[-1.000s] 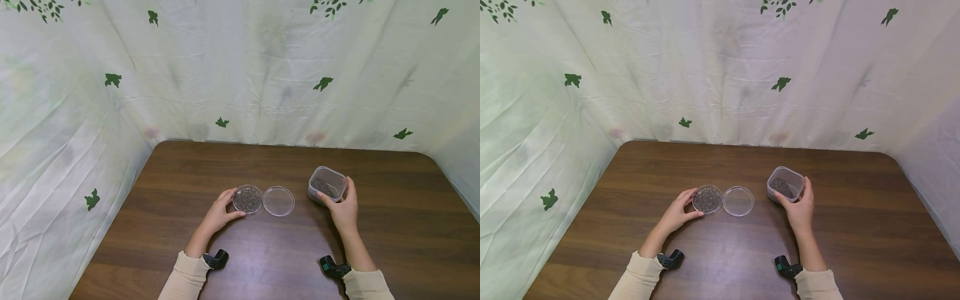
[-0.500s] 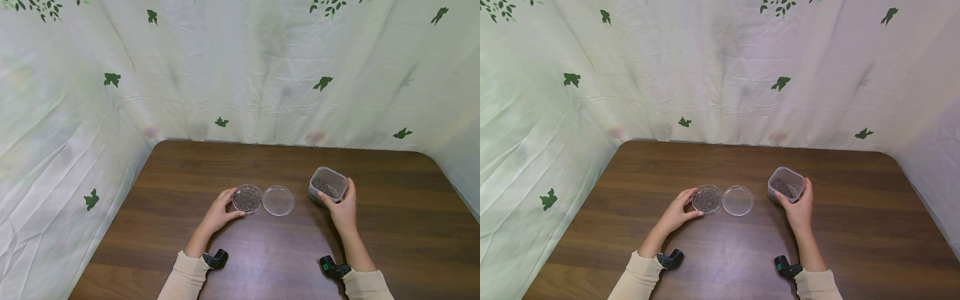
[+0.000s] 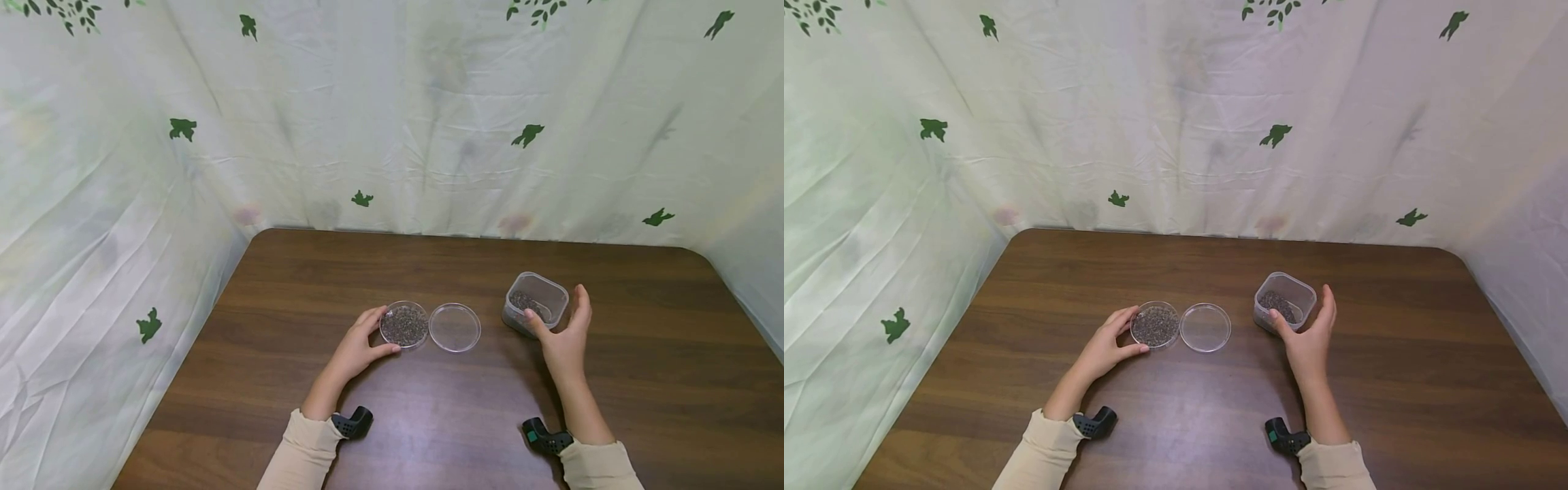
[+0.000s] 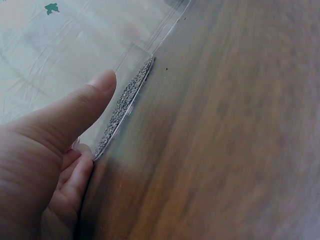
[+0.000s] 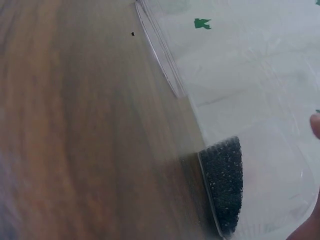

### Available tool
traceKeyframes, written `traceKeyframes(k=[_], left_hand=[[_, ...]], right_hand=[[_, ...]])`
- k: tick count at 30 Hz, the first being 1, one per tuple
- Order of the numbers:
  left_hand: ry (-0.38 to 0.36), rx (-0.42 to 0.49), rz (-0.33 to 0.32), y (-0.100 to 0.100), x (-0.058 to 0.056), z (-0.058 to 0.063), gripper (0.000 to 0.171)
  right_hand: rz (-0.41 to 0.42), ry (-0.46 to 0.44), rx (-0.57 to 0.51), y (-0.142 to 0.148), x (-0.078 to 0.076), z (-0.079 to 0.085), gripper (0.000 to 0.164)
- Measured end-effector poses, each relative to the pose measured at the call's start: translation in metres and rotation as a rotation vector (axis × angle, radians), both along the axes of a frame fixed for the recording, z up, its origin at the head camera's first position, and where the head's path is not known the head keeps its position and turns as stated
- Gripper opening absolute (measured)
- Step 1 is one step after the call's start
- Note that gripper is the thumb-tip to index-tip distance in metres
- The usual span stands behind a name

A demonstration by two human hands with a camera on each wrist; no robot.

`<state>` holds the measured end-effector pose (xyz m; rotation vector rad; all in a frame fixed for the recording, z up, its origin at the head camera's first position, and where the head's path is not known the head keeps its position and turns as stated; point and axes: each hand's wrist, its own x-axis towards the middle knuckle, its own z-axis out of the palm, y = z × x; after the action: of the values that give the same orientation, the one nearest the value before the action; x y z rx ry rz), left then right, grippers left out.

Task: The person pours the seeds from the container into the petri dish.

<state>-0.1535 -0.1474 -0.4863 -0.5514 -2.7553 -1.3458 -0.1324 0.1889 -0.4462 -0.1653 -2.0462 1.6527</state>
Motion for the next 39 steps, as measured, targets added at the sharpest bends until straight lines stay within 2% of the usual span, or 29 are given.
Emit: traceKeyframes(k=[3, 8, 15, 21, 25, 30, 39], left_hand=[[0.002, 0.003, -0.001, 0.000, 0.000, 0.000, 0.079], [0.007, 0.000, -0.001, 0.000, 0.000, 0.000, 0.079], [0.008, -0.001, 0.000, 0.000, 0.000, 0.000, 0.079], [-0.002, 0.003, 0.002, 0.000, 0.000, 0.000, 0.079], [-0.007, 0.007, 0.000, 0.001, 0.000, 0.000, 0.079], [-0.003, 0.008, -0.001, 0.001, 0.000, 0.000, 0.079], [0.000, -0.001, 0.001, 0.000, 0.000, 0.000, 0.079]], right_hand=[[0.017, 0.057, 0.002, -0.005, 0.005, 0.010, 0.085], [0.050, 0.174, -0.020, -0.008, 0.006, 0.012, 0.084], [0.128, 0.359, -0.114, -0.017, 0.006, 0.013, 0.089], [0.220, 0.443, -0.070, -0.028, 0.008, 0.015, 0.092], [0.315, 0.423, -0.031, -0.034, 0.009, 0.015, 0.095], [0.411, 0.312, 0.063, -0.039, 0.011, 0.014, 0.100], [0.526, 0.209, 0.149, -0.046, 0.012, 0.011, 0.104]])
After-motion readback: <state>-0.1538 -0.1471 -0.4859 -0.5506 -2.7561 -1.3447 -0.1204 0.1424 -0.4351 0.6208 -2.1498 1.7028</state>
